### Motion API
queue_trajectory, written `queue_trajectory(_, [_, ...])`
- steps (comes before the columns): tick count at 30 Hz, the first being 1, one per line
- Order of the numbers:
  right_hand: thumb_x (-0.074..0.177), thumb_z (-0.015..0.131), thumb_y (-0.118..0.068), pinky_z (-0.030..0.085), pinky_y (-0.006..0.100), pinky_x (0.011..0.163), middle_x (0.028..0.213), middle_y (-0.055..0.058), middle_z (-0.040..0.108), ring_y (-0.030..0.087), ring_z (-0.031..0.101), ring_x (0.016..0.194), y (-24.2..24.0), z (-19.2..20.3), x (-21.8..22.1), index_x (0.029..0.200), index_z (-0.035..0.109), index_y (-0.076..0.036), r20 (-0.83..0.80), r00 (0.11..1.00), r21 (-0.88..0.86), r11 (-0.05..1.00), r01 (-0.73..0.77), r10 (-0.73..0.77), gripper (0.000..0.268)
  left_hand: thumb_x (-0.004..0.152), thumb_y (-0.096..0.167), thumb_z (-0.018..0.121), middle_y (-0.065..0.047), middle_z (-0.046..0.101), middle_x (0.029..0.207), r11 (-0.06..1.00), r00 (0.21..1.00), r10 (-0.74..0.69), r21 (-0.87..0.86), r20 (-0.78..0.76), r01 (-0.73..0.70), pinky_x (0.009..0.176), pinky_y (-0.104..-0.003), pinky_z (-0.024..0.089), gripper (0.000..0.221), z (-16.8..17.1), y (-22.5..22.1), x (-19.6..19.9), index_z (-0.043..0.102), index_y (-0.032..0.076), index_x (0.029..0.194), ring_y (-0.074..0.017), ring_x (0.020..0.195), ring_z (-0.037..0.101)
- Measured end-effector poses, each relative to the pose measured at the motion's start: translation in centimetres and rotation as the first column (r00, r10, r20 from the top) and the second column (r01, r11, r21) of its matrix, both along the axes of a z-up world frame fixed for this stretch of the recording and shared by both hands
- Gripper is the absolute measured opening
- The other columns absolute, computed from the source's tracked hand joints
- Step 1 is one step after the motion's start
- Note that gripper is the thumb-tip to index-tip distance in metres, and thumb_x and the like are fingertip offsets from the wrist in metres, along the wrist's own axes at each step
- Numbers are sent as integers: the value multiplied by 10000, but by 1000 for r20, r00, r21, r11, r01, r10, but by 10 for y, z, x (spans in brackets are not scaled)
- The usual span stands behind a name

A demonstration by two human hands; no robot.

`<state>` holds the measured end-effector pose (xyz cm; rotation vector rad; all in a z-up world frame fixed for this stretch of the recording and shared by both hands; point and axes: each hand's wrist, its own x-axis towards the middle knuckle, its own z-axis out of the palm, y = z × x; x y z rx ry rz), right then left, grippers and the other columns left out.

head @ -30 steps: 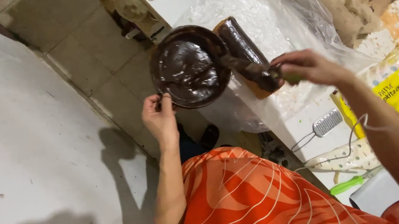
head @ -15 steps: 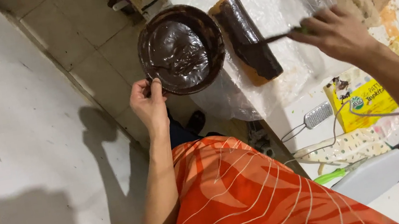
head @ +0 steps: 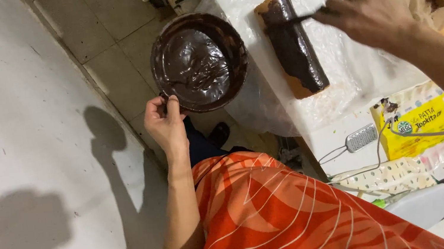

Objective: Spreading chocolate frosting on a cake roll and coating it with chocolate sprinkles on a bakery work surface.

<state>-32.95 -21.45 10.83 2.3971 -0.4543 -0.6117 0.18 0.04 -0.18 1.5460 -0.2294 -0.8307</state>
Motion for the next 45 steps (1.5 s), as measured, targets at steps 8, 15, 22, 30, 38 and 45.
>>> queue_trajectory(8, [944, 563, -217, 616, 201, 467, 996, -94, 662, 107, 643, 804, 10, 9, 0, 1254, 583, -375, 70, 969, 278, 938, 208, -236, 348, 826, 131, 632, -29, 580, 772, 996, 993, 81, 51, -81, -77, 616, -293, 603, 112, 6, 6, 7, 541, 69, 806, -104, 725, 557])
queue_trajectory(15, [904, 627, -239, 467, 237, 680, 1031, -89, 586, 119, 527, 854, -55, -4, 5, 1369, 532, -314, 131, 976, -120, 980, -157, 173, 480, 845, 144, 634, -38, 574, 820, 998, 996, 53, 22, -76, -52, 643, -319, 605, 116, -5, -1, 6, 544, 71, 832, -114, 785, 564])
queue_trajectory(22, [858, 667, -43, 606, 240, 602, 1033, -9, 686, 148, 622, 844, -31, 6, -9, 1215, 637, -234, 336, 942, 303, 946, -113, 4, 406, 858, 119, 636, -29, 573, 762, 997, 995, 78, 2, -54, -78, 649, -318, 621, 133, 2, 0, 7, 524, 68, 807, -102, 746, 572])
queue_trajectory(30, [912, 695, -153, 553, 250, 725, 1074, 17, 702, 150, 622, 910, -78, -19, -13, 1276, 643, -266, 482, 876, 98, 992, -74, 18, 385, 848, 101, 635, -32, 535, 755, 997, 996, 76, -8, -52, -77, 632, -317, 611, 114, 5, -13, 6, 542, 53, 803, -110, 713, 539])
queue_trajectory(38, [914, 642, -223, 495, 283, 751, 1000, -33, 670, 184, 634, 901, -46, -27, -36, 1049, 698, -290, 595, 804, 169, 979, -110, -13, 160, 811, 99, 675, -93, 545, 794, 994, 993, 102, 29, 57, -104, 530, -289, 574, 99, -12, -16, 10, 576, 85, 811, -144, 699, 525])
queue_trajectory(45, [952, 654, -129, 533, 227, 509, 1027, 4, 683, 161, 607, 846, -14, 16, 6, 1224, 670, -242, 386, 907, 238, 968, 78, -168, 294, 865, 106, 627, 6, 493, 728, 998, 998, 54, 37, -21, -54, 596, -257, 574, 124, 10, -14, 6, 527, 77, 798, -80, 670, 491])
